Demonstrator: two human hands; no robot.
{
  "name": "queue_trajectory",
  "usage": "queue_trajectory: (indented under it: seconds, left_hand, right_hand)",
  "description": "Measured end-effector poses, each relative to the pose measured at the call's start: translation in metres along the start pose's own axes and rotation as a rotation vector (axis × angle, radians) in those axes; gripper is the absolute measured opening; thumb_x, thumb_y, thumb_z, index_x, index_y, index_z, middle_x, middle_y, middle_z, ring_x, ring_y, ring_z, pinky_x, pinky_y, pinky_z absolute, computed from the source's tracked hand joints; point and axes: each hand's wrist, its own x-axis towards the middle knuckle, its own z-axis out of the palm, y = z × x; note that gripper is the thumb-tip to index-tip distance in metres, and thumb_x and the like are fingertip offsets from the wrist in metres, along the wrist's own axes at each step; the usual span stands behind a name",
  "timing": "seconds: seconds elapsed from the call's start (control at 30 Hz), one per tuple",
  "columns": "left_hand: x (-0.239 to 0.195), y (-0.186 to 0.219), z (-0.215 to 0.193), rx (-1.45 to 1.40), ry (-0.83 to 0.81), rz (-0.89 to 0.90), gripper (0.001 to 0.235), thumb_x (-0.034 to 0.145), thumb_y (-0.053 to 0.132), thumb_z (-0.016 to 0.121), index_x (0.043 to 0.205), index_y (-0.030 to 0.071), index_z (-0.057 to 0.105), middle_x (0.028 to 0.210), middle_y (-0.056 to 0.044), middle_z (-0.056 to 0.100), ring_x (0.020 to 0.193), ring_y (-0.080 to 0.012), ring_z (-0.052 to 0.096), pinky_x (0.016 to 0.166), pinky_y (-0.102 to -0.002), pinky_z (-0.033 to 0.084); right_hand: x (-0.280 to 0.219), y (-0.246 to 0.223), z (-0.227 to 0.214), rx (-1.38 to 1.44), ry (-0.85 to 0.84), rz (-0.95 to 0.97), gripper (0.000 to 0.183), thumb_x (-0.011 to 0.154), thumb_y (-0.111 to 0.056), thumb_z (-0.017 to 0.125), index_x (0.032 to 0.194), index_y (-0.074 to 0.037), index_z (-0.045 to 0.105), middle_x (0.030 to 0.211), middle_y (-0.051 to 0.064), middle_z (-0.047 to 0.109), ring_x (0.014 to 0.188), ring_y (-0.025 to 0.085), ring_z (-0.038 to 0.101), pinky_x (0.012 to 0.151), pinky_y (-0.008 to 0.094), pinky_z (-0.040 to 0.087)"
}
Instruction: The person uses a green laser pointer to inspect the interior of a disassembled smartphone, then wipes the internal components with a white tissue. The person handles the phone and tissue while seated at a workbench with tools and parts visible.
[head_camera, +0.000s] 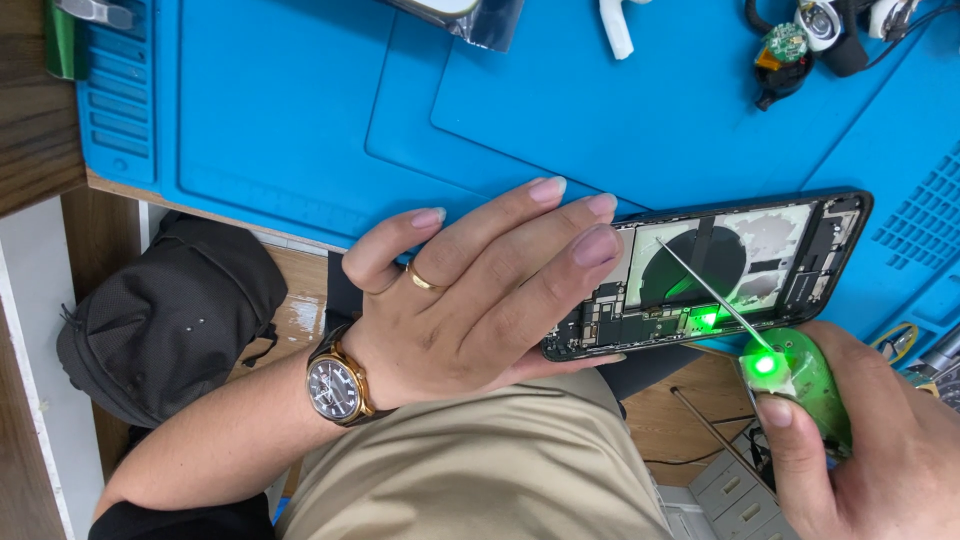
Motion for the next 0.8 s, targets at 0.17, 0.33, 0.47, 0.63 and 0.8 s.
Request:
queue_trajectory:
  seconds: [0.17, 0.33, 0.47, 0.63, 0.8]
  left_hand:
    - [0.0003, -0.0005, -0.0017, -0.015, -0.028, 0.004, 0.054, 0.111, 0.068, 0.043, 0.138, 0.024, 0.058, 0.134, 0.011, 0.077, 0.126, -0.0090, 0.068, 0.111, -0.032, 0.020]
    - [0.0003, -0.0011, -0.0012, -0.017, -0.016, 0.004, 0.047, 0.113, 0.062, 0.044, 0.138, 0.024, 0.058, 0.134, 0.012, 0.077, 0.125, -0.0088, 0.069, 0.111, -0.031, 0.021]
    - [0.0006, -0.0006, 0.0001, -0.016, -0.013, 0.002, 0.043, 0.114, 0.059, 0.047, 0.138, 0.025, 0.058, 0.133, 0.012, 0.078, 0.125, -0.0085, 0.069, 0.111, -0.031, 0.019]
    - [0.0003, -0.0002, -0.0010, -0.013, -0.021, -0.004, 0.047, 0.113, 0.062, 0.042, 0.139, 0.025, 0.057, 0.134, 0.012, 0.077, 0.126, -0.0085, 0.069, 0.112, -0.031, 0.019]
    - [-0.0005, 0.0000, 0.0005, 0.000, -0.008, 0.001, 0.050, 0.112, 0.064, 0.041, 0.139, 0.024, 0.056, 0.133, 0.013, 0.078, 0.125, -0.0082, 0.069, 0.112, -0.032, 0.020]
  right_hand:
    - [0.0002, -0.0008, -0.0002, 0.004, 0.014, -0.015, 0.056, 0.097, -0.046, 0.052, 0.137, -0.010, 0.068, 0.092, 0.011, 0.071, 0.072, 0.036, 0.068, 0.062, 0.044, 0.050]
    - [-0.0001, -0.0066, -0.0043, 0.016, 0.026, 0.011, 0.052, 0.099, -0.045, 0.052, 0.135, -0.012, 0.070, 0.080, 0.012, 0.068, 0.067, 0.036, 0.065, 0.062, 0.043, 0.047]
    - [0.0006, -0.0049, -0.0035, 0.023, 0.032, -0.001, 0.052, 0.098, -0.044, 0.052, 0.134, -0.011, 0.070, 0.085, 0.011, 0.069, 0.069, 0.037, 0.065, 0.063, 0.044, 0.047]
    - [-0.0011, -0.0004, 0.0002, 0.008, 0.020, 0.027, 0.055, 0.098, -0.046, 0.052, 0.137, -0.011, 0.069, 0.075, 0.013, 0.066, 0.063, 0.036, 0.064, 0.059, 0.043, 0.046]
    - [-0.0011, 0.0013, 0.0008, 0.002, 0.008, 0.040, 0.055, 0.097, -0.047, 0.053, 0.136, -0.012, 0.069, 0.074, 0.013, 0.066, 0.063, 0.036, 0.064, 0.058, 0.043, 0.046]
